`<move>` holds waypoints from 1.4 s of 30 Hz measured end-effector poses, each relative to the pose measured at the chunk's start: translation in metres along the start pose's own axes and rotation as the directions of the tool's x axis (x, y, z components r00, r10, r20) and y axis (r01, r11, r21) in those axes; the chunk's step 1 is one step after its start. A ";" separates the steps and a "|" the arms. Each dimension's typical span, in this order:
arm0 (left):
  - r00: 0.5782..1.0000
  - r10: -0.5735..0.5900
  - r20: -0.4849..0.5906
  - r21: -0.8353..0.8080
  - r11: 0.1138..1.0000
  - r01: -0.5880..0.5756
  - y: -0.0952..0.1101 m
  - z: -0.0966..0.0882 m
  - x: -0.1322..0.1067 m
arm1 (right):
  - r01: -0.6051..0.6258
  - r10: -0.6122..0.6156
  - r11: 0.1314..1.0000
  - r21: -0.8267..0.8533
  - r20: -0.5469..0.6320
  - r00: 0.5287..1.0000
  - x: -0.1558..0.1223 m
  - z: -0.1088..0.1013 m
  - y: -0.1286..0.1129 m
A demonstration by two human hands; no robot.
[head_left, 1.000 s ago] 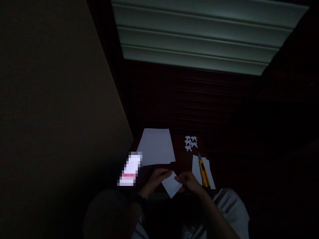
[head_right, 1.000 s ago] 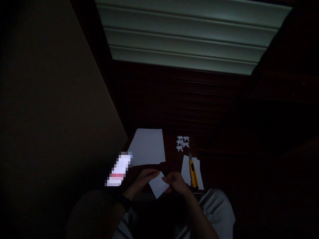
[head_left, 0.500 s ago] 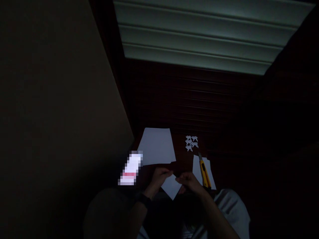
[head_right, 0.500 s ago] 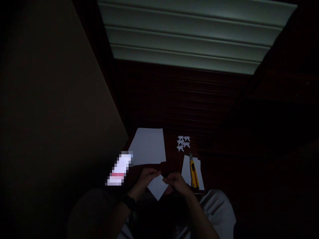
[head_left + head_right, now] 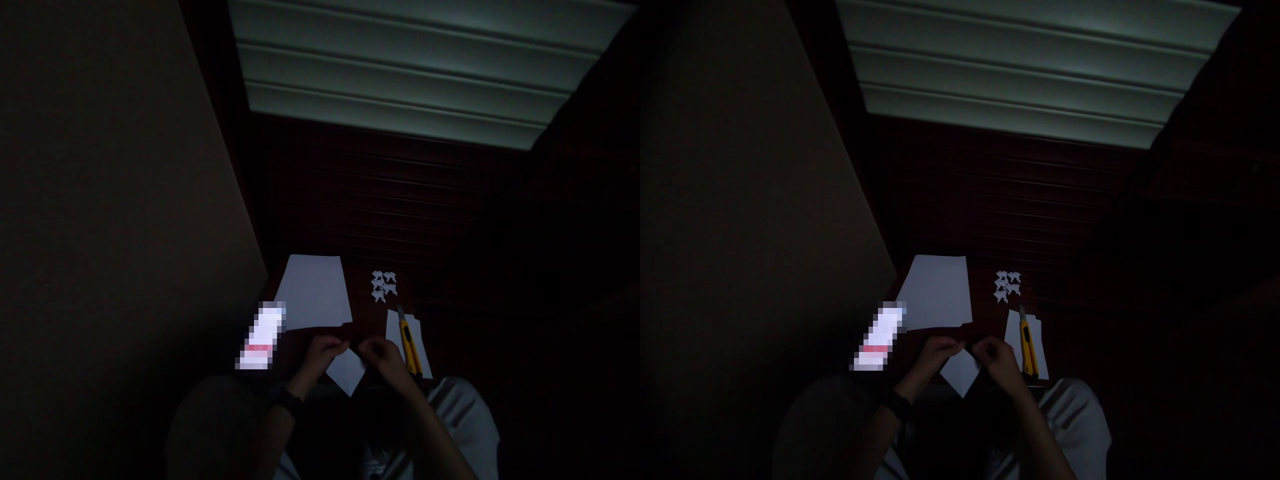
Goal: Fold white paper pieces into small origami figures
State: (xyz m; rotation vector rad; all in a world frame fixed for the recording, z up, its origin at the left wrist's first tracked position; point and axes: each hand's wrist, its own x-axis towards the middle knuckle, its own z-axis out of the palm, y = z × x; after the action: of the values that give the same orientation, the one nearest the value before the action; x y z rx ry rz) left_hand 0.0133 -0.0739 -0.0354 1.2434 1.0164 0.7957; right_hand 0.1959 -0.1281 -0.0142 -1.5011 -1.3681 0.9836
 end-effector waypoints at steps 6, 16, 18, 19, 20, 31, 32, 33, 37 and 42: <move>1.000 0.009 -0.009 0.025 1.000 -0.008 -0.002 -0.004 0.000 | -0.035 0.034 0.999 0.002 0.181 0.983 0.016 0.028 0.004; 0.991 -0.093 -0.096 -0.064 0.994 0.087 -0.006 -0.003 0.002 | -0.108 0.071 0.988 0.114 0.287 0.955 0.012 0.020 0.000; 0.988 -0.112 -0.105 -0.098 0.990 0.102 -0.007 -0.003 0.003 | -0.139 0.089 0.980 0.141 0.313 0.946 0.007 0.015 0.000; 0.988 -0.118 -0.105 -0.105 0.989 0.107 -0.007 -0.003 0.003 | -0.160 0.104 0.976 0.150 0.326 0.940 0.004 0.012 0.000; 0.988 -0.117 -0.105 -0.106 0.989 0.106 -0.008 -0.003 0.004 | -0.184 0.120 0.970 0.159 0.345 0.931 0.001 0.008 0.000; 0.993 -0.056 -0.102 -0.103 0.994 0.045 0.000 -0.005 0.000 | -0.102 0.083 0.991 0.092 0.190 0.978 -0.014 -0.020 0.000; 0.995 -0.048 -0.092 -0.089 0.995 0.040 0.001 -0.005 0.000 | -0.072 0.059 0.994 0.088 0.133 0.989 -0.012 -0.016 -0.001; 0.995 -0.040 -0.088 -0.074 0.997 0.034 0.001 -0.005 -0.001 | -0.046 0.038 0.996 0.083 0.096 0.995 -0.009 -0.011 -0.003; 0.996 -0.044 -0.080 -0.044 0.998 0.040 0.002 -0.005 -0.002 | -0.005 0.002 1.000 0.016 0.161 0.987 0.002 0.019 -0.001; 0.999 -0.041 -0.023 -0.053 0.998 0.039 0.005 -0.009 -0.004 | -0.039 0.039 0.999 -0.002 0.032 0.999 0.009 0.035 0.017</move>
State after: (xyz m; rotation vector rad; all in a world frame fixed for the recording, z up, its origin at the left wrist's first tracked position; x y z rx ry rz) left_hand 0.0035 -0.0734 -0.0304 1.1680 1.0305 0.8031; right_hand 0.1686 -0.1168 -0.0414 -1.5238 -1.3672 1.0353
